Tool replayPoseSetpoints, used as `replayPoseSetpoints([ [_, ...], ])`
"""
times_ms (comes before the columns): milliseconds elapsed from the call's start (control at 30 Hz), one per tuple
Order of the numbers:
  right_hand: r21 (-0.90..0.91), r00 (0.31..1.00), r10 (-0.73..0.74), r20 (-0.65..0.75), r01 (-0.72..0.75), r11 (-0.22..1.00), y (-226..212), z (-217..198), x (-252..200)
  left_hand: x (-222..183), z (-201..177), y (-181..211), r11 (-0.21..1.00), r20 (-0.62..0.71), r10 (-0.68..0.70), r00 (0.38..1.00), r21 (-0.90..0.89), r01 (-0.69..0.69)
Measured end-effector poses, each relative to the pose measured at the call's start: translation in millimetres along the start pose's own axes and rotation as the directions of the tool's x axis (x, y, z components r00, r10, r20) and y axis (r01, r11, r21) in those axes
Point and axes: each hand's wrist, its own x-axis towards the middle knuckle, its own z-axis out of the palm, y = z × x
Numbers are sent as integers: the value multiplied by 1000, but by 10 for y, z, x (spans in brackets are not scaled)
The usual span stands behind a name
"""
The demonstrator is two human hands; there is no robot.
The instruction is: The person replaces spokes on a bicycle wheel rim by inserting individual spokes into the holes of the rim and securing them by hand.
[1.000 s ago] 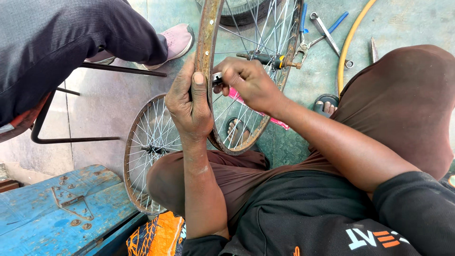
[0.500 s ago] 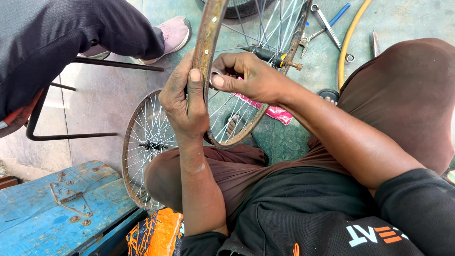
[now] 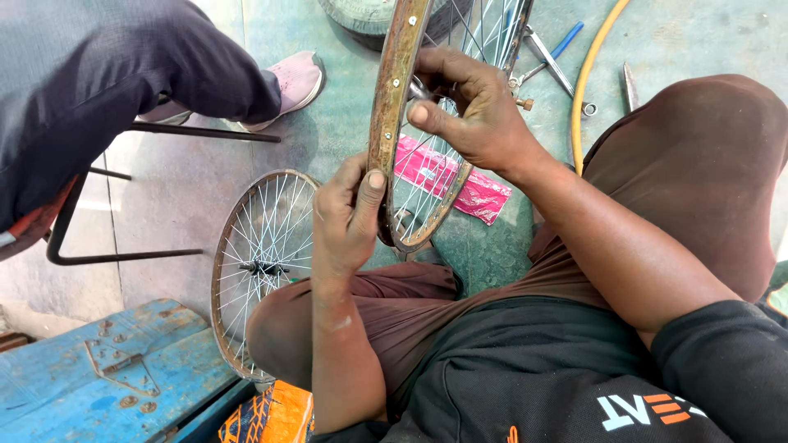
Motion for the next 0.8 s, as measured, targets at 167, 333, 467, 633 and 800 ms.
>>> replayPoseSetpoints([
  [167,144,984,131,-122,-113,983,2,30,109,-33,152,-61,997,-225,-42,973,-72,27],
  [333,-72,962,51,-269,-73,995,-51,181,-3,138,-114,-103,999,-384,41,922,-12,-50],
  [467,-260,992,32,-125,-64,964,-37,461,-221,167,-277,-136,997,-401,73,913,48,-59],
  [633,-307,999,-38,5,38,951,12,686,-334,158,-294,-149,975,-437,70,897,219,30],
  [800,-326,990,21,142,27,945,100,707,-385,156,-298,-193,988,-403,70,913,155,-8],
])
